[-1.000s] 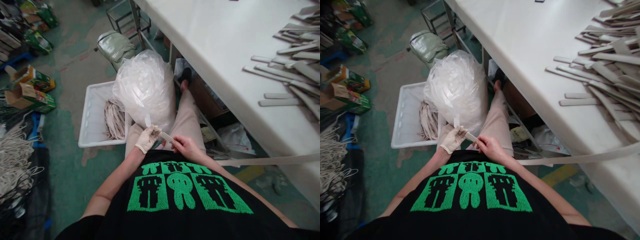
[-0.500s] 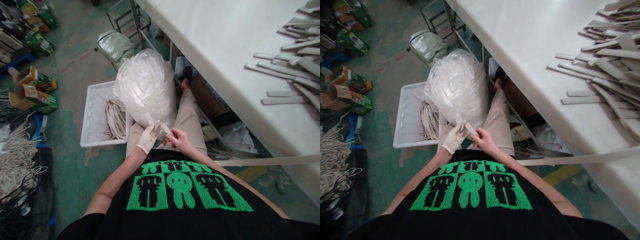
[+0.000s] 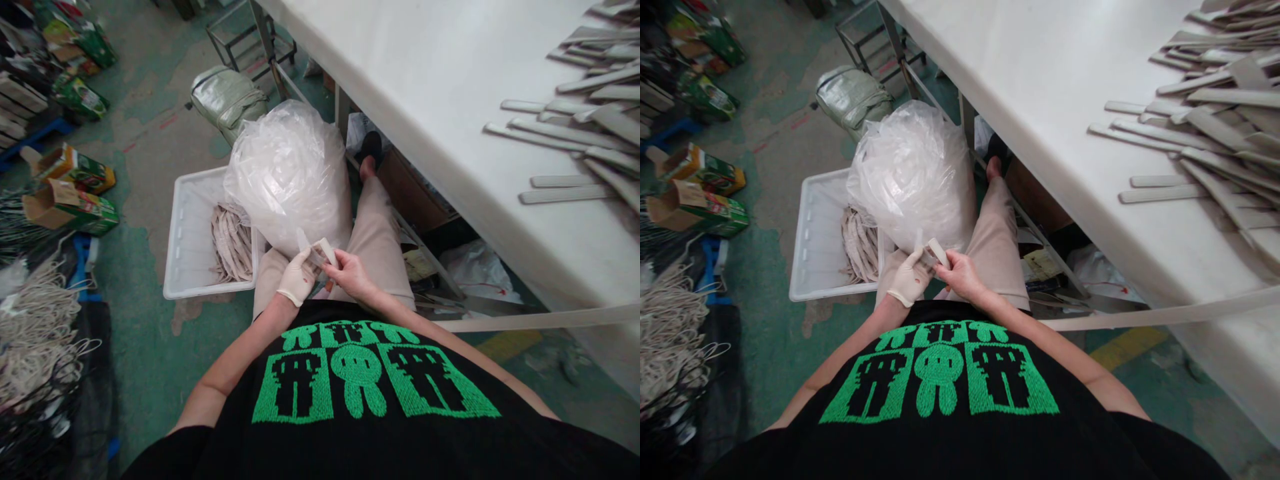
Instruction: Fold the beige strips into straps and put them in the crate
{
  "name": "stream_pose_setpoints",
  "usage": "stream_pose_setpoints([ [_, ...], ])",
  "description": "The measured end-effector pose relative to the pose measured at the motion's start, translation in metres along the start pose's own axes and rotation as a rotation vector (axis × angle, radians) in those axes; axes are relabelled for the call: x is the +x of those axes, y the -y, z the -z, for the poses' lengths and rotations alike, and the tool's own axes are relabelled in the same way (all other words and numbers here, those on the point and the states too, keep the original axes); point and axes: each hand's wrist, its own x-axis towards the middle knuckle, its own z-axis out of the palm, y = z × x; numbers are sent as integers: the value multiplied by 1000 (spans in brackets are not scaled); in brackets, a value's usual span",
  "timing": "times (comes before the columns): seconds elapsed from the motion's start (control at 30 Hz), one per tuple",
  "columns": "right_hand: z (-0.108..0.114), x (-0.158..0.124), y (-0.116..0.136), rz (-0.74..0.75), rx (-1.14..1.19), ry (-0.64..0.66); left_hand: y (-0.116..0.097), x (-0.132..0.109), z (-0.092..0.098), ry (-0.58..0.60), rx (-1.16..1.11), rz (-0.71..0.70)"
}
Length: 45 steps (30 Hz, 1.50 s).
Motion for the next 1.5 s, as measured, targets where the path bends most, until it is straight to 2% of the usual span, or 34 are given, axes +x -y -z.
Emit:
stream_pose_setpoints([
  [0.1,1,-1,-3,7,-19,29,-1,2,2,-11,-59,-26],
  [0.2,2,0,-3,-5,-1,16,4,-1,6,100,-51,-19],
  [0.3,2,3,-1,-2,23,-34,12,-2,9,193,76,-61],
  [0.43,5,3,4,5,36,-17,16,7,11,100,198,-190],
  [0.53,14,-5,9,-8,50,18,11,13,11,5,175,-145],
  [0.67,27,-19,13,-48,46,35,2,13,10,-49,63,-60],
  [0.93,27,-27,12,25,-335,58,0,9,14,62,27,-4],
  [1.13,24,-29,20,36,-591,91,2,12,13,-67,16,-81],
  [1.23,23,-29,21,44,-646,101,0,10,12,-70,4,-55],
  [1.33,23,-27,17,31,-560,102,-2,4,11,15,6,-29],
  [1.5,19,-17,9,-57,-77,83,0,1,8,129,24,-45],
])
